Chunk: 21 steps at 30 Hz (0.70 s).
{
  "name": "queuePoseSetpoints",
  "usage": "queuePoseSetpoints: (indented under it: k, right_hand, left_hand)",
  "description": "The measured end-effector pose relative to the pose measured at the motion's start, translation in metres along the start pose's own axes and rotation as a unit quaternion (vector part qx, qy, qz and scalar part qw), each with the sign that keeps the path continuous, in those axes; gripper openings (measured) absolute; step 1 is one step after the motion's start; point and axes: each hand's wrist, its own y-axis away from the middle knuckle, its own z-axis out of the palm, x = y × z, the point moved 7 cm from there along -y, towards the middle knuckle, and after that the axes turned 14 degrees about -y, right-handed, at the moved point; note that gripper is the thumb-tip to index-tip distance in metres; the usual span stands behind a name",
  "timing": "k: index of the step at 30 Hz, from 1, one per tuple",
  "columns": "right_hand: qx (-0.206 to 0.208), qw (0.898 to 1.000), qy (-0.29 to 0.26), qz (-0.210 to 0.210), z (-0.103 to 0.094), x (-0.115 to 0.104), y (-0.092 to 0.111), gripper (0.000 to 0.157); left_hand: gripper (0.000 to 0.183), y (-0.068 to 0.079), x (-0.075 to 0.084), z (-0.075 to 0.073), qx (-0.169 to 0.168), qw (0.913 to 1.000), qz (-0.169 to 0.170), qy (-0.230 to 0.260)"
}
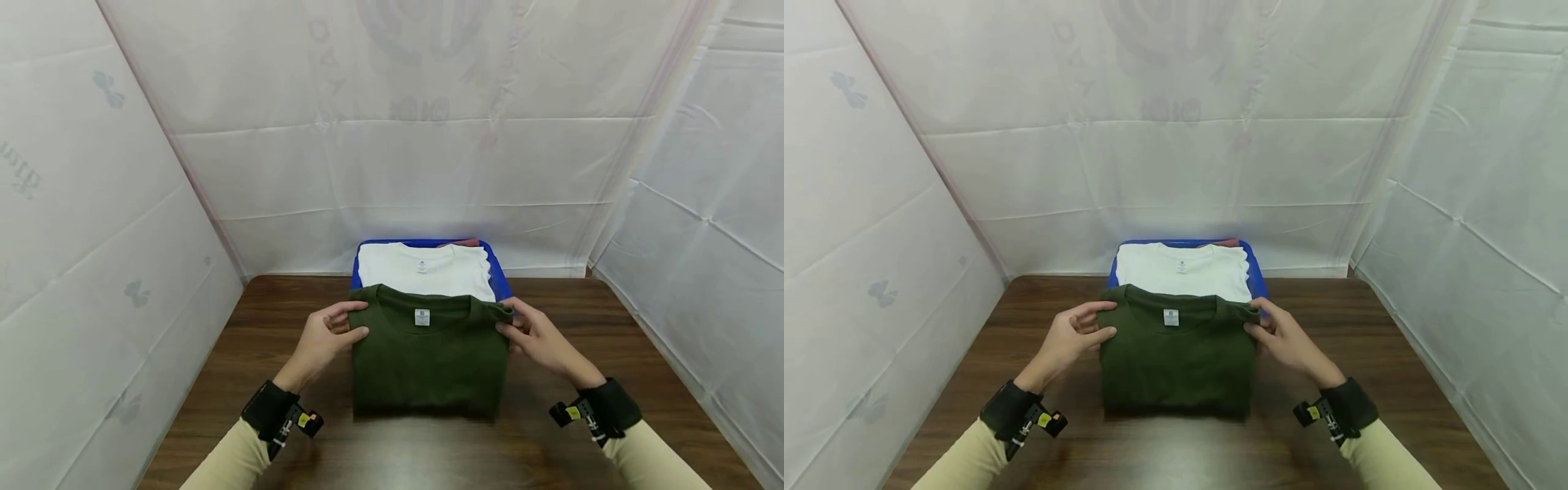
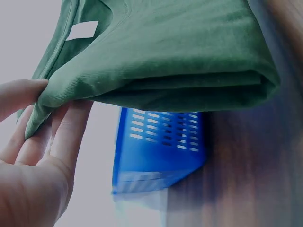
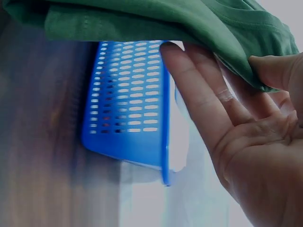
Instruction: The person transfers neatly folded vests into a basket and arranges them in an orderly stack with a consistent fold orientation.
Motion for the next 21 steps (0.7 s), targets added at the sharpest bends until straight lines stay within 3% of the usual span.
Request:
queuePoseSetpoints:
  k: [9,13,14,18,20,21]
  right_hand:
    - [0.078,0.995,0.002,-0.066,-0.012,-0.032,-0.022,0.04]
    - [0.13,0.985,0.004,-0.114,-0.02,-0.042,-0.03,0.037]
    - [0.129,0.982,-0.014,-0.14,-0.033,-0.024,-0.036,0.036]
    - [0.15,0.967,0.015,-0.204,-0.036,-0.034,-0.044,0.029]
    - [0.16,0.958,0.048,-0.234,-0.029,-0.049,-0.042,0.017]
    - [0.178,0.953,0.083,-0.232,-0.015,-0.077,-0.037,0.011]
  left_hand:
    - [0.045,-0.017,0.035,-0.014,0.065,0.9937,0.067,-0.061]
    - [0.046,-0.028,0.048,-0.018,0.078,0.9916,0.077,-0.068]
    - [0.046,-0.03,0.051,-0.019,0.081,0.9912,0.078,-0.069]
    - [0.045,-0.04,0.063,-0.023,0.089,0.9896,0.088,-0.072]
    - [0.045,-0.045,0.068,-0.025,0.094,0.9884,0.09,-0.078]
    - [0.045,-0.046,0.07,-0.026,0.096,0.9883,0.091,-0.077]
